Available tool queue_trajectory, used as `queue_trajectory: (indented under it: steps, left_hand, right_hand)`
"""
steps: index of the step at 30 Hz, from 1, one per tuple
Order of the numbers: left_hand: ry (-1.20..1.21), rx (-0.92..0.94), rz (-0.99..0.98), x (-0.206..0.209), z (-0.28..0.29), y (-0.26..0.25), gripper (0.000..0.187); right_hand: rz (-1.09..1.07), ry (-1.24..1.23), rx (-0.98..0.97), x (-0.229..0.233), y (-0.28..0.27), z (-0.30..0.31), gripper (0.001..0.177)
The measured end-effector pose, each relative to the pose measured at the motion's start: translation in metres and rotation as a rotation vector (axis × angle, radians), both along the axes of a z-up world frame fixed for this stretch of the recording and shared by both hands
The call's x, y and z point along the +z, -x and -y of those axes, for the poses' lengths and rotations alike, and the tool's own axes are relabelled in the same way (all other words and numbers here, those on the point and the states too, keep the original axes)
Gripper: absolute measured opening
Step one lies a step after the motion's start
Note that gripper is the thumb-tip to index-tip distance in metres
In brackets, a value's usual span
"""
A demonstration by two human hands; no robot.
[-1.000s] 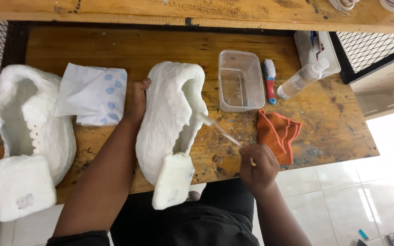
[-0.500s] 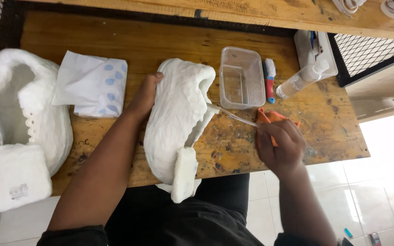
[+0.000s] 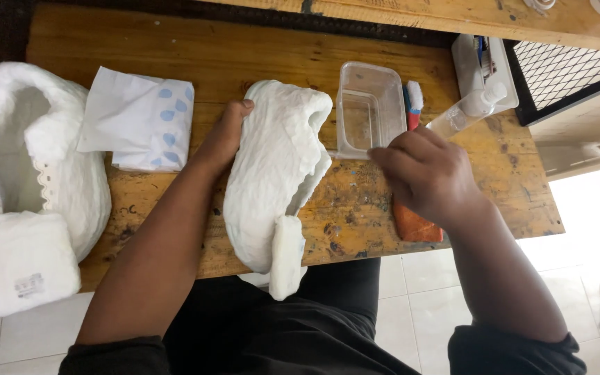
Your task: A person is repairing or cleaning white sneakers by applying a liquid solution with a small stick and then covering the shoe with tissues.
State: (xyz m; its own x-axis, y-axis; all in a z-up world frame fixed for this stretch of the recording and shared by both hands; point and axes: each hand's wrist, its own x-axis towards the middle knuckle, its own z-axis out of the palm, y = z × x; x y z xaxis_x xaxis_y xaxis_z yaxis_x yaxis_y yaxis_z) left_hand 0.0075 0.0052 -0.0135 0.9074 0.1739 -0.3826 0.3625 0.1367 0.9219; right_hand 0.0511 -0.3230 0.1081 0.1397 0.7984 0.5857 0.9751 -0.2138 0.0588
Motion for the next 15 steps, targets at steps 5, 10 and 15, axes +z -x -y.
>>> queue_trajectory:
  steps: [5, 10, 15]
  left_hand:
    - [0.036, 0.028, -0.012, 0.021, 0.013, 0.009, 0.079]
    - [0.040, -0.004, -0.006, 0.003, 0.007, 0.003, 0.083]
    - [0.113, -0.010, 0.027, 0.003, 0.007, 0.002, 0.078]
  right_hand:
    - [-0.189, -0.164, -0.069, -0.013, -0.043, 0.035, 0.010]
    - [-0.238, -0.265, -0.368, -0.047, -0.068, 0.059, 0.009]
    - [-0.294, -0.183, -0.562, -0.075, -0.066, 0.051, 0.010]
